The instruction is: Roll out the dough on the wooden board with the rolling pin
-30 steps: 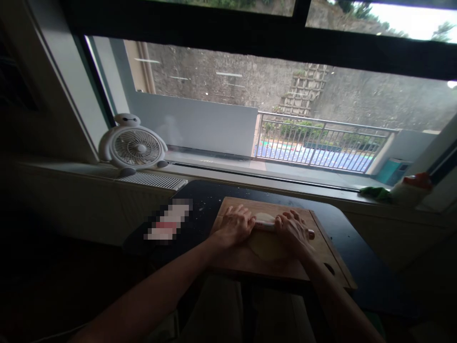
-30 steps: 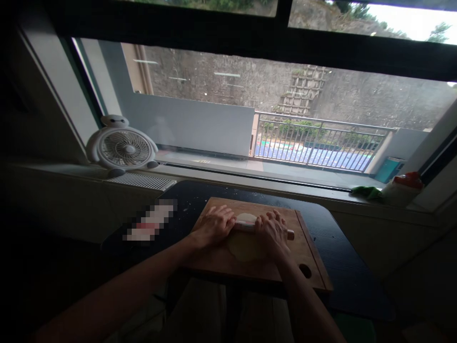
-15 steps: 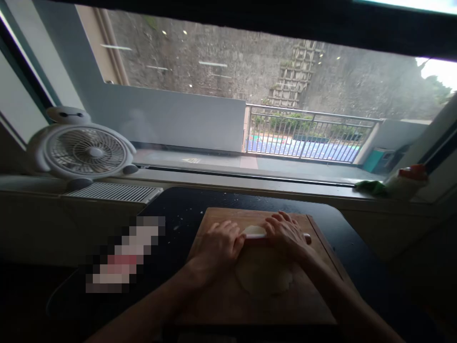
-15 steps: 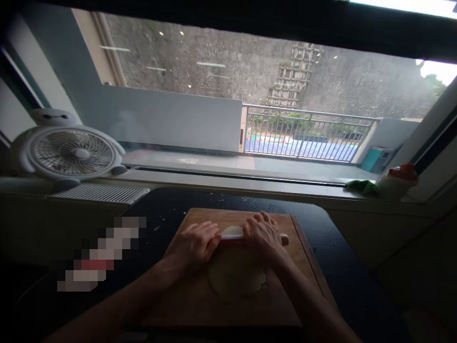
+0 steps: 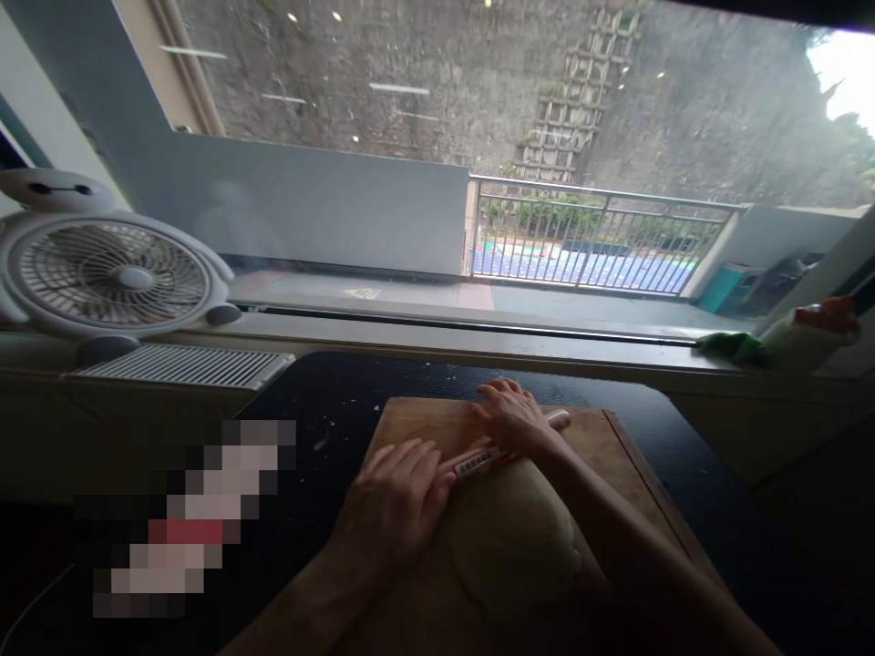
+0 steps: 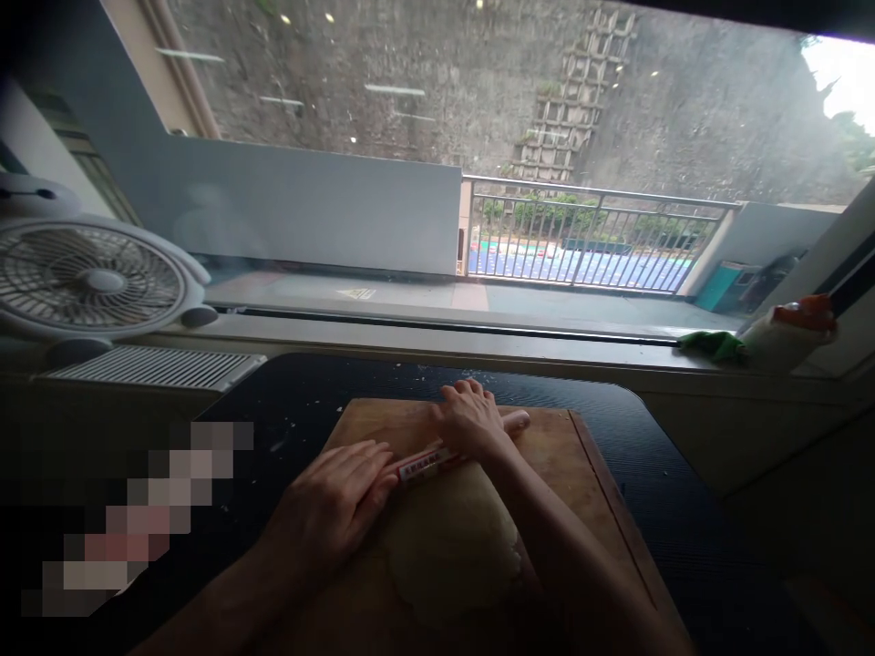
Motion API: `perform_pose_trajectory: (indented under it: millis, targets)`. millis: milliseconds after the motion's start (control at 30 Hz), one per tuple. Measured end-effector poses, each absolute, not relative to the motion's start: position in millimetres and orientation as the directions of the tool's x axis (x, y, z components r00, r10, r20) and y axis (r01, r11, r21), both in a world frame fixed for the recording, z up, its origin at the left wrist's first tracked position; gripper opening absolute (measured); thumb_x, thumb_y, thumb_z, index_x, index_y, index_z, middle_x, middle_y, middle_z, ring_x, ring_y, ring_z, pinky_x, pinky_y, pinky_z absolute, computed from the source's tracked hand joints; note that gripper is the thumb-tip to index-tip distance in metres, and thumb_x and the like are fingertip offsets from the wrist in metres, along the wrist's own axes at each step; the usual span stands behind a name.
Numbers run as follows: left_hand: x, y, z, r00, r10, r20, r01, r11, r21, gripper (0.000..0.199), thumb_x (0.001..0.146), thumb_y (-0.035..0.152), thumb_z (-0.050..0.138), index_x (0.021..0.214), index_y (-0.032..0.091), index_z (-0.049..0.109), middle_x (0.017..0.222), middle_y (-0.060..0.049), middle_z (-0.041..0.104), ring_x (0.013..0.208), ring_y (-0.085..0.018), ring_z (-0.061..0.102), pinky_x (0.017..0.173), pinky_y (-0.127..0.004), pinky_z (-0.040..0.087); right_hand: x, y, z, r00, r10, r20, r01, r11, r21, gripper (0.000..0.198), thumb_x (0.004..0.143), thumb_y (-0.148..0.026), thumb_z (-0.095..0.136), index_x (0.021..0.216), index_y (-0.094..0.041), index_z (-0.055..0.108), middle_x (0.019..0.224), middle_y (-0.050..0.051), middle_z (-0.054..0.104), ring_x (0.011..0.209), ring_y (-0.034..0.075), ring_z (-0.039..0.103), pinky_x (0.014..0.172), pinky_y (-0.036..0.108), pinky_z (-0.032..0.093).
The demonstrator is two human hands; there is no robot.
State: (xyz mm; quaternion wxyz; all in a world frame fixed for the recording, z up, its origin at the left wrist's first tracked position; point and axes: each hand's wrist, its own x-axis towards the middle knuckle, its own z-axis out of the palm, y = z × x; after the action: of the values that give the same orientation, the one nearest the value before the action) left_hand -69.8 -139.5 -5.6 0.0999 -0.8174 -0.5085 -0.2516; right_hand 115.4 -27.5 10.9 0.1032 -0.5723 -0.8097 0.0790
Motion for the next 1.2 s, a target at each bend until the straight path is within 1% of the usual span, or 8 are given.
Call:
perform_pose_trajectory:
  millis: [233,333,433,567,700,833,1033,1200]
  targets:
    - [-72,-167,-13,0.411,0.74,0.532,0.806,-0.568,0.167,0.031,0.088,0.029,0.049,0.117,0.023,0.057,0.115,-0.004,0.064,0.109,-0.022,0.057,0.094,-0.038,0.046,148,-84,14,-0.38,0.921,0.083,0.901,0.389,-0.195,0.038,0.094,-0.039,0.029,0.123,-0.029,0.051,0.132,0.002,0.046,0.132,0.025,0.021,0.102,0.041,0.022]
    - [-78,-163,-18,0.383,0.739,0.555,0.813,-0.554,0.178,0.032,0.088,0.028,0.05,0.119,0.023,0.056,0.119,-0.004,0.062,0.117,-0.023,0.051,0.1,-0.043,0.041,142,-73,14,-0.397,0.914,0.085,0.896,0.406,-0.177,0.036,0.094,-0.038,0.028,0.117,-0.03,0.055,0.125,0.002,0.051,0.129,0.024,0.025,0.101,0.04,0.025]
    - [-85,-155,-19,0.327,0.756,0.568,0.852,-0.495,0.168,0.029,0.089,0.029,0.049,0.115,0.022,0.059,0.12,-0.004,0.062,0.122,-0.025,0.047,0.104,-0.049,0.034,121,-39,12,-0.378,0.925,0.042,0.905,0.379,-0.193,0.037,0.093,-0.041,0.031,0.115,-0.027,0.057,0.122,0.004,0.053,0.125,0.024,0.031,0.098,0.039,0.029]
    - [-90,-152,-16,0.3,0.779,0.55,0.885,-0.443,0.145,0.025,0.09,0.029,0.046,0.109,0.024,0.061,0.118,-0.003,0.063,0.126,-0.027,0.043,0.106,-0.054,0.029,98,-8,8,-0.342,0.939,0.029,0.917,0.34,-0.208,0.042,0.09,-0.044,0.037,0.124,-0.024,0.052,0.128,0.008,0.048,0.126,0.025,0.029,0.099,0.041,0.028]
    - [-87,-163,-15,0.353,0.755,0.553,0.871,-0.481,0.1,0.032,0.088,0.028,0.048,0.119,0.023,0.056,0.124,-0.005,0.06,0.128,-0.027,0.04,0.107,-0.054,0.027,111,-32,8,-0.337,0.941,0.029,0.918,0.335,-0.213,0.042,0.092,-0.043,0.035,0.126,-0.025,0.05,0.129,0.007,0.047,0.128,0.025,0.027,0.099,0.041,0.029]
    - [-84,-172,-15,0.406,0.736,0.542,0.851,-0.521,0.069,0.04,0.087,0.027,0.051,0.127,0.022,0.05,0.13,-0.006,0.055,0.129,-0.028,0.039,0.108,-0.053,0.027,137,-68,9,-0.358,0.929,0.094,0.908,0.37,-0.195,0.039,0.094,-0.039,0.029,0.125,-0.028,0.05,0.131,0.004,0.046,0.13,0.024,0.024,0.1,0.039,0.027]
    - [-88,-155,-10,0.347,0.777,0.524,0.873,-0.473,0.123,0.032,0.088,0.033,0.05,0.118,0.023,0.057,0.12,-0.006,0.062,0.127,-0.028,0.042,0.106,-0.053,0.028,120,-34,9,-0.337,0.942,0.01,0.921,0.332,-0.203,0.04,0.092,-0.042,0.033,0.123,-0.025,0.052,0.127,0.007,0.048,0.122,0.025,0.034,0.096,0.04,0.031]
    - [-91,-154,-9,0.345,0.792,0.503,0.89,-0.447,0.092,0.027,0.087,0.034,0.05,0.11,0.023,0.06,0.119,-0.005,0.063,0.127,-0.028,0.041,0.105,-0.054,0.029,111,-21,13,-0.304,0.953,0.001,0.93,0.297,-0.216,0.046,0.09,-0.044,0.037,0.13,-0.023,0.046,0.135,0.008,0.042,0.127,0.027,0.029,0.099,0.042,0.03]
